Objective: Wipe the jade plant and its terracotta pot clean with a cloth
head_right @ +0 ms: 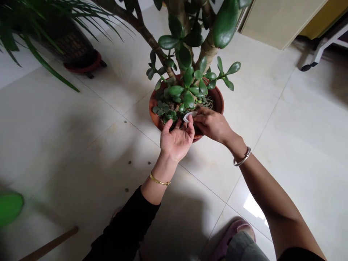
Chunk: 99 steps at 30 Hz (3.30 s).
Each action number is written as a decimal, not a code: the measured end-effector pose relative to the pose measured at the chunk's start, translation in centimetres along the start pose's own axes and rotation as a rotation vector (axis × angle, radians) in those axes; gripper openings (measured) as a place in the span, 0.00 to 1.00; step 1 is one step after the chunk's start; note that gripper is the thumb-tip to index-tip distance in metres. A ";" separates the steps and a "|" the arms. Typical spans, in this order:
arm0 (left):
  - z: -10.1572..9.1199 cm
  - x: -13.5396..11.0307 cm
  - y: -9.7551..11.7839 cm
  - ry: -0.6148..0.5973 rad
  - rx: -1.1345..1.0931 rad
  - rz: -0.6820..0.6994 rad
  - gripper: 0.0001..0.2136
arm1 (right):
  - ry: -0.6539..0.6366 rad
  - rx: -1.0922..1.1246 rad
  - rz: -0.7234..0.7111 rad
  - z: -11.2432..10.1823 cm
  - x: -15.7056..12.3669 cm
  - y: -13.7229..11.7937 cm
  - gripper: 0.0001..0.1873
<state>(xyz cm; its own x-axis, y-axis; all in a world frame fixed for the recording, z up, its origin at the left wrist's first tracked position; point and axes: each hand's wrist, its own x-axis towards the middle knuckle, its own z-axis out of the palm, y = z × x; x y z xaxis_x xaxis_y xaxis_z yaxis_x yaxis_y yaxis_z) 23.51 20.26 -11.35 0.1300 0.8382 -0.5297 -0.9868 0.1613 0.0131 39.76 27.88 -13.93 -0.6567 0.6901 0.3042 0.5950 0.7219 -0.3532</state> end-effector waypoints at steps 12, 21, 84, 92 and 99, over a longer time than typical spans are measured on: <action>0.0 -0.1 0.1 0.040 0.011 0.003 0.14 | -0.104 -0.052 -0.013 0.5 0.6 -0.2 0.17; 0.2 0.0 0.2 0.041 -0.037 -0.033 0.14 | -0.078 0.021 -0.047 0.5 0.4 0.3 0.16; 1.0 2.2 0.4 0.051 -0.093 -0.019 0.10 | 0.015 -0.039 -0.022 2.0 1.0 1.1 0.21; 1.0 2.0 0.5 0.033 -0.053 -0.010 0.10 | -0.050 -0.115 -0.017 1.7 1.6 0.1 0.20; 1.1 2.0 0.6 0.046 -0.018 -0.011 0.11 | -0.054 -0.180 0.034 1.3 2.2 -0.4 0.20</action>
<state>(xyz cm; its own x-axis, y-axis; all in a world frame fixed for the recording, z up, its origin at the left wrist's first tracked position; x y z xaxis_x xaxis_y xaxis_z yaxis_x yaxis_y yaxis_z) 23.31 22.60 -11.49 0.1364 0.8114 -0.5684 -0.9871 0.1602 -0.0083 37.44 29.05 -14.31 -0.6559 0.7139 0.2451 0.6875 0.6991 -0.1967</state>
